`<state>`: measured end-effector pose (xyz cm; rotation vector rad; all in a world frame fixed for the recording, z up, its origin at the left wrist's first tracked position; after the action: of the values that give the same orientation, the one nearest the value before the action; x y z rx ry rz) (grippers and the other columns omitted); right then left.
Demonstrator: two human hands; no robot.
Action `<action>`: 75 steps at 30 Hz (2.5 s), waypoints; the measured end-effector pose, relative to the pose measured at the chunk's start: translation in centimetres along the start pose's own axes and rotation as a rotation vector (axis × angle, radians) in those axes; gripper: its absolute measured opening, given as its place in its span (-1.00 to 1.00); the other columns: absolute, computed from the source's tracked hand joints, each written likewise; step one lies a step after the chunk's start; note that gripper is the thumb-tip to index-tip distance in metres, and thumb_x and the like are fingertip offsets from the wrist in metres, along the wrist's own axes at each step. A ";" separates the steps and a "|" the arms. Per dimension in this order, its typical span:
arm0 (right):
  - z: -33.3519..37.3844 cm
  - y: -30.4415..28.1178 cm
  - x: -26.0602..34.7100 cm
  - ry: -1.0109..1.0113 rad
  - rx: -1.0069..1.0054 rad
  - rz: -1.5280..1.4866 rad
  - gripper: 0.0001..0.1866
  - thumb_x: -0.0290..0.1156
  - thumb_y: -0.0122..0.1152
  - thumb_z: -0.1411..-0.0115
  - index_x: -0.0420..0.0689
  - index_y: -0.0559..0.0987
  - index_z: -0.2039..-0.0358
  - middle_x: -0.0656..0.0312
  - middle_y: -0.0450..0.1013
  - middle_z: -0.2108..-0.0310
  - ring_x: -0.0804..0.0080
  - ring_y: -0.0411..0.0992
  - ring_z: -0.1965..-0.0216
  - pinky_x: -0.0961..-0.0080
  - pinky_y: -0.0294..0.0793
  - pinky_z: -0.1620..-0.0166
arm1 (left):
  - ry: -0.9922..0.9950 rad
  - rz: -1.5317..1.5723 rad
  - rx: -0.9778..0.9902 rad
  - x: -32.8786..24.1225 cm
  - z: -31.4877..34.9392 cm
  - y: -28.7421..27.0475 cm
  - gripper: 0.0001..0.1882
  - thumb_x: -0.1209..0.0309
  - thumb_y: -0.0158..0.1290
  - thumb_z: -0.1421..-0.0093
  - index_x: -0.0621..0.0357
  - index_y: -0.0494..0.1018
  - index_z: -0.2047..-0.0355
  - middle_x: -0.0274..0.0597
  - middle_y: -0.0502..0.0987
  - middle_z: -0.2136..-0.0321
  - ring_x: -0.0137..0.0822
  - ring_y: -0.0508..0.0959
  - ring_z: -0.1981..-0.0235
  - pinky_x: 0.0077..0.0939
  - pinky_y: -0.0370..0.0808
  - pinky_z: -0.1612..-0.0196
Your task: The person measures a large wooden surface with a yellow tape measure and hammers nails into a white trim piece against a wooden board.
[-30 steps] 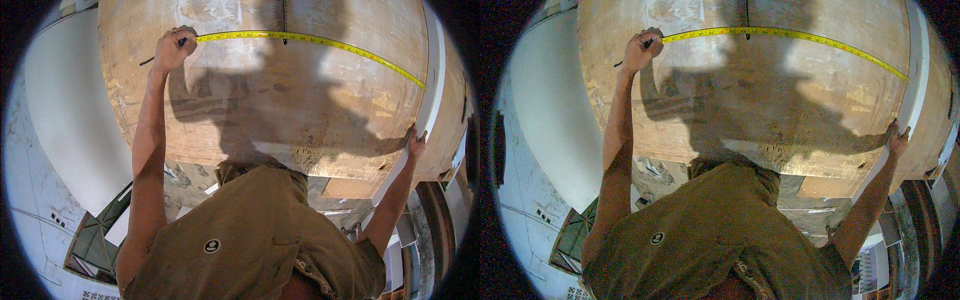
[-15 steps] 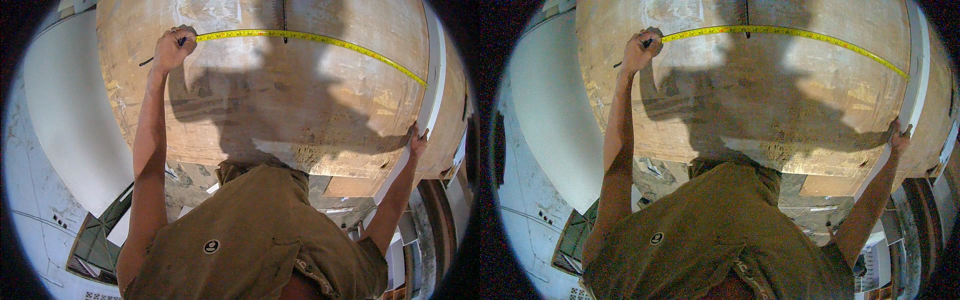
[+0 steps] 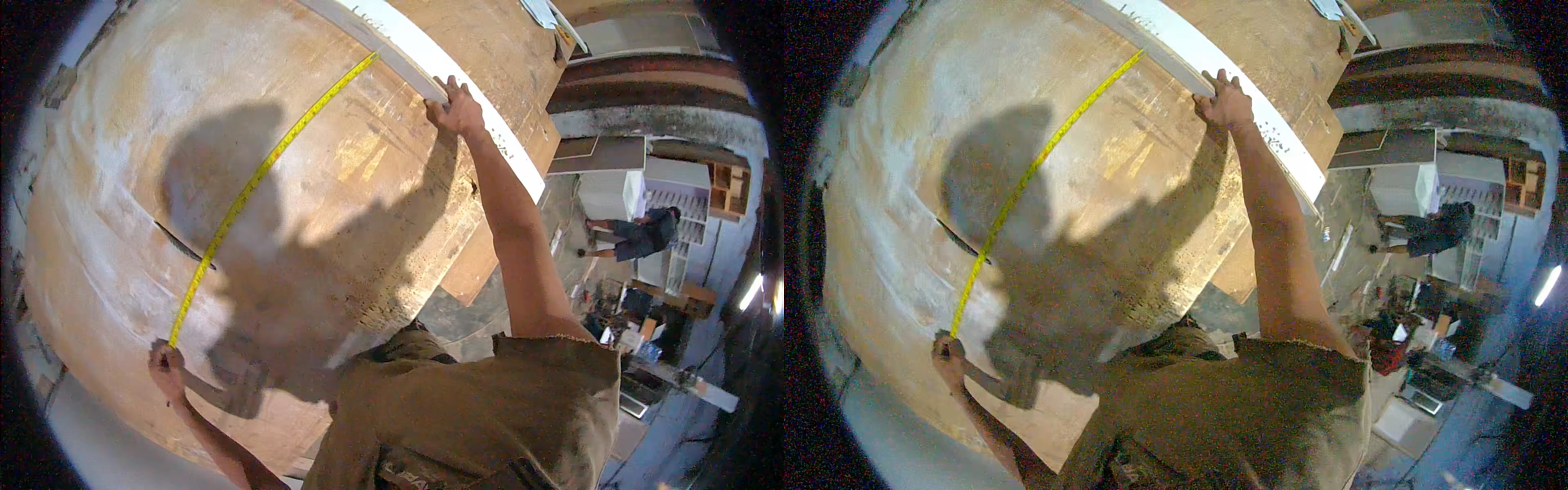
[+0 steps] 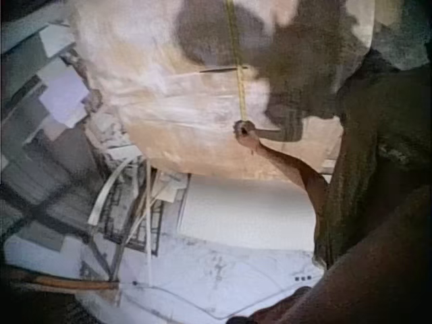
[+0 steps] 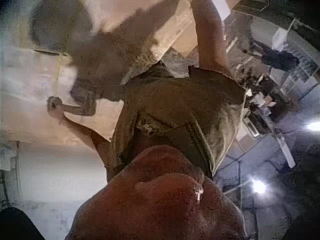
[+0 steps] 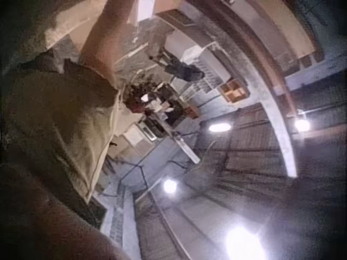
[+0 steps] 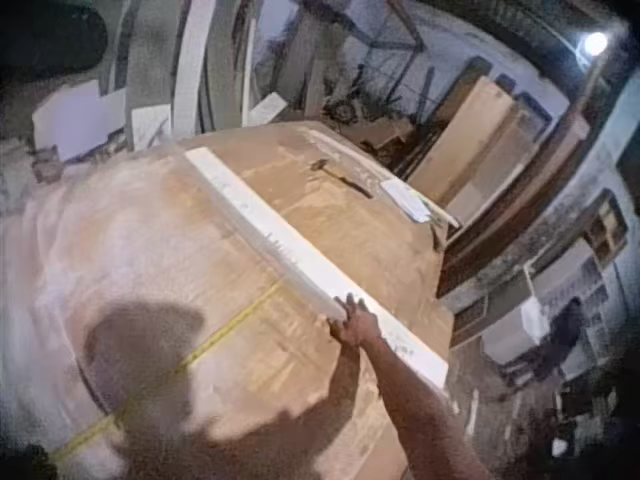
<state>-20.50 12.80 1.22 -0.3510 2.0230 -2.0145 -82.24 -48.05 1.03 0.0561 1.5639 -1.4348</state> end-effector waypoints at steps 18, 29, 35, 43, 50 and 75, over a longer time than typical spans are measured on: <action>0.4 -0.4 -0.8 0.067 0.005 -0.389 -0.36 -0.18 0.29 -0.12 0.00 0.41 -0.23 -0.09 0.30 -0.22 -0.09 0.22 -0.24 0.04 0.16 -0.31 | -0.028 -0.014 0.063 2.9 -0.3 1.2 -0.69 0.24 0.01 -0.24 0.18 0.45 0.56 -0.14 0.44 0.73 -0.27 0.49 0.64 -0.33 0.38 0.54; -1.9 1.4 -2.6 -0.140 -0.051 -0.040 -0.22 0.13 0.10 -0.22 0.15 0.18 -0.39 -0.46 0.26 -0.15 -0.37 0.30 -0.17 -0.06 0.47 -0.07 | -0.004 -0.317 -0.119 -2.7 0.0 -0.1 -0.85 0.27 0.02 -0.09 -0.03 0.56 0.43 -0.12 0.57 0.43 0.02 0.57 0.36 -0.12 0.51 0.23; -2.2 2.4 -3.6 -0.171 -0.071 -0.071 -0.21 0.17 0.06 -0.24 0.22 0.12 -0.41 -0.51 0.21 -0.17 -0.42 0.30 -0.15 -0.11 0.45 -0.07 | 0.003 -0.372 -0.110 -3.3 0.3 0.2 -0.87 0.28 0.02 -0.09 -0.03 0.54 0.43 -0.17 0.58 0.40 0.02 0.56 0.30 -0.08 0.50 0.16; -2.6 2.9 -4.0 -0.118 -0.044 0.009 -0.20 0.16 0.06 -0.23 0.22 0.10 -0.42 -0.49 0.22 -0.17 -0.41 0.28 -0.17 -0.10 0.40 -0.12 | -0.052 -0.363 -0.161 -4.1 1.0 0.0 -0.88 0.28 0.04 -0.10 -0.05 0.55 0.43 -0.20 0.60 0.41 0.01 0.55 0.31 -0.09 0.48 0.19; -2.4 2.4 -3.8 -0.129 -0.020 -0.015 -0.18 0.14 0.06 -0.22 0.24 0.06 -0.43 -0.51 0.20 -0.18 -0.41 0.29 -0.17 -0.08 0.41 -0.12 | -0.019 -0.328 -0.275 -4.2 1.7 0.3 -0.89 0.26 0.08 -0.11 -0.08 0.57 0.41 -0.25 0.60 0.39 -0.03 0.55 0.28 -0.10 0.44 0.19; -0.5 -1.0 -1.3 -0.035 0.045 -0.197 -0.17 0.07 0.25 -0.11 0.02 0.26 -0.34 -0.19 0.42 -0.09 -0.16 0.49 0.01 0.06 0.48 -0.05 | 0.026 -0.314 -0.299 -3.0 0.6 2.1 -0.83 0.35 0.07 -0.12 0.18 0.55 0.37 0.04 0.57 0.39 0.07 0.55 0.36 -0.13 0.48 0.26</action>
<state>-19.45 13.72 2.21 -0.5928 1.9873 -2.1470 -79.09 -46.22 1.59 -0.3636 1.8535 -1.4213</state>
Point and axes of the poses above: each hand's wrist, its own z-axis away from the middle knuckle, its own y-axis out of the palm, x = y × z, the point moved 3 cm from there along -z, towards the middle knuckle
